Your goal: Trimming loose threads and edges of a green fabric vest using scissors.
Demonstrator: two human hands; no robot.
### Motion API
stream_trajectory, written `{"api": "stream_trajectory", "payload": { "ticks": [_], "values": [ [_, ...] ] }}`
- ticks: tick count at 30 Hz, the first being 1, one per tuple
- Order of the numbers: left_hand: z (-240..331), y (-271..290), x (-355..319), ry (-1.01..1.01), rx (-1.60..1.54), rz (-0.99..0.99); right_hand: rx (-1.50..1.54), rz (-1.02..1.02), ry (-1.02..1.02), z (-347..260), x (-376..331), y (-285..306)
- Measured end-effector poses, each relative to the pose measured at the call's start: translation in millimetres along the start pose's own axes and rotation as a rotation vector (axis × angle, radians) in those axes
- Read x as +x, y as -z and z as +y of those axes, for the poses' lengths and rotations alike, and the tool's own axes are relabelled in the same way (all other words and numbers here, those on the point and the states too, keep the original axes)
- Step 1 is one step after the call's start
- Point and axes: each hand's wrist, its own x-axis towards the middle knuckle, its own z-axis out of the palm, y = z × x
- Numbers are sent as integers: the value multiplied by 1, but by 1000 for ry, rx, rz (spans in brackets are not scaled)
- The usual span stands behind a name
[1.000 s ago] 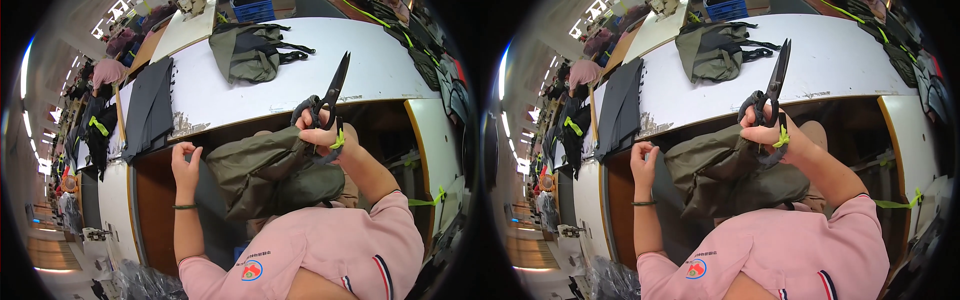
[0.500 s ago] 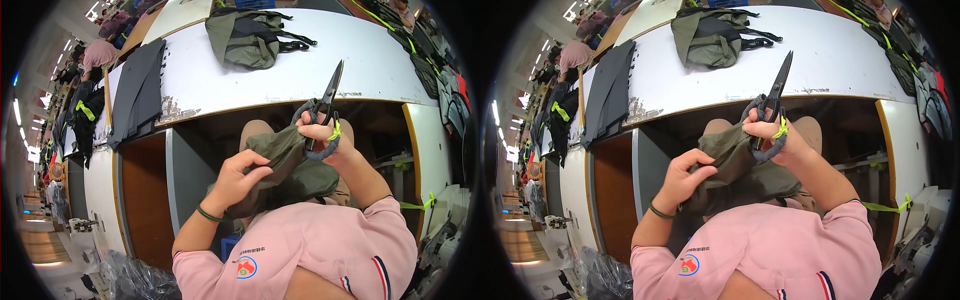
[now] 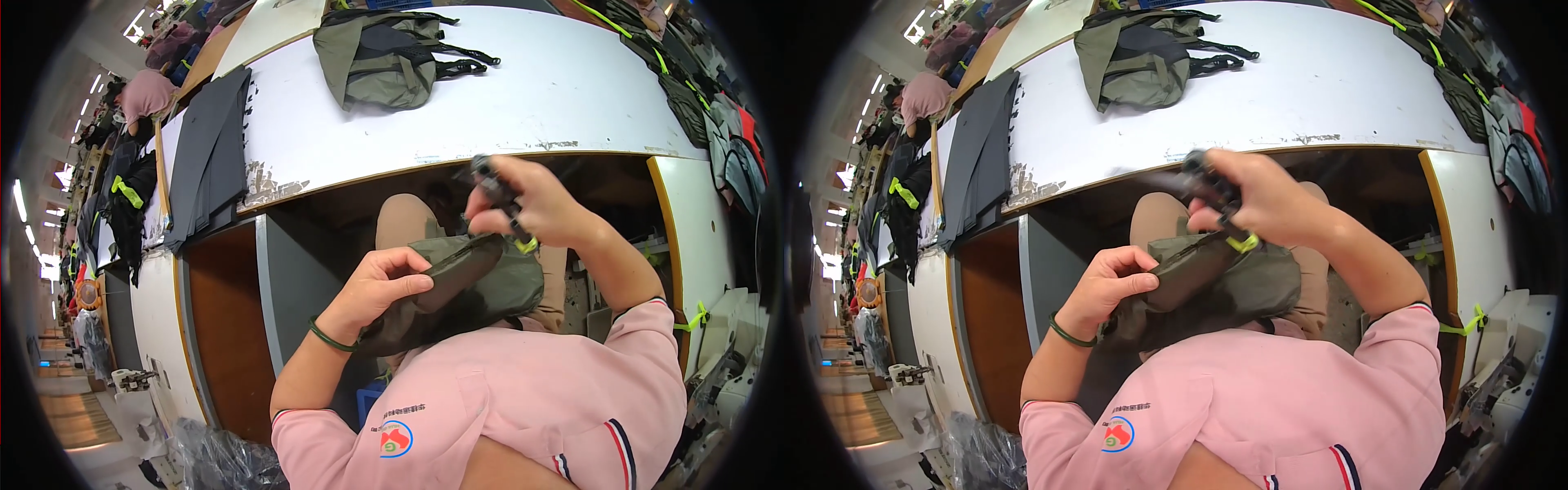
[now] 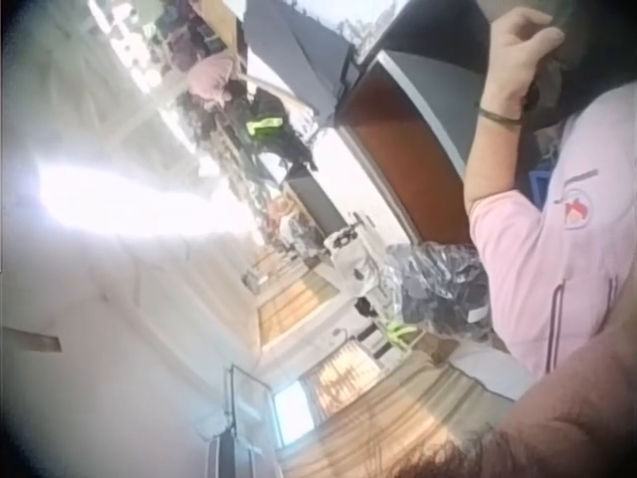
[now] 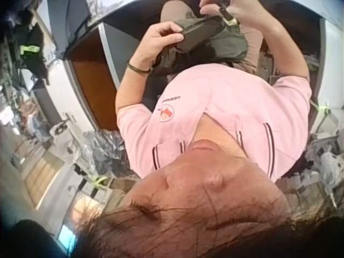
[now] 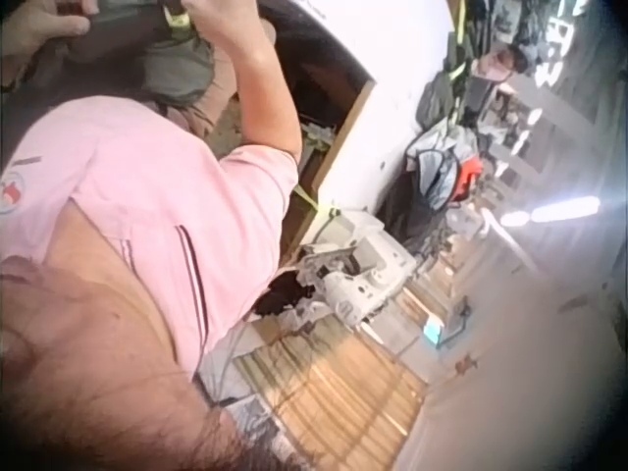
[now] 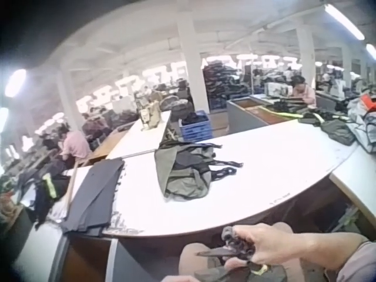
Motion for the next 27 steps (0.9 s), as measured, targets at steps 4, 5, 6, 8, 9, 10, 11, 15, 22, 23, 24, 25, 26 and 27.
{"api": "stream_trajectory", "payload": {
  "ticks": [4,5,6,8,9,10,11,15,22,23,24,25,26,27],
  "values": [
    [1,-6,5,4,75,-61,-129,-315,-72,-2,7,-13],
    [-2,-9,5,10,50,-43,-238,-323,-85,-6,7,-15],
    [-4,-10,5,16,24,-26,-238,-326,-87,-2,6,-17],
    [0,-11,4,8,76,-57,-118,-274,-126,10,1,-19],
    [0,-10,4,-2,133,-89,-16,-250,-155,11,-2,-19],
    [-3,-7,2,1,129,-86,-15,-255,-157,14,-5,-19],
    [-9,-2,1,-46,176,-71,75,-211,-208,18,-7,-19],
    [-14,0,-1,0,112,-8,320,-134,-327,29,-16,-23],
    [-26,0,5,40,-45,-57,395,44,-350,36,-25,-16],
    [-28,1,4,53,-68,-48,333,75,-361,35,-25,-10],
    [-29,2,4,66,-92,-39,271,105,-372,34,-25,-4],
    [-29,2,4,66,-94,-42,306,109,-319,33,-26,2],
    [-28,3,4,77,-118,-40,314,91,-298,38,-27,9],
    [-28,3,4,88,-142,-39,62,80,-278,33,-30,16]
  ]
}}
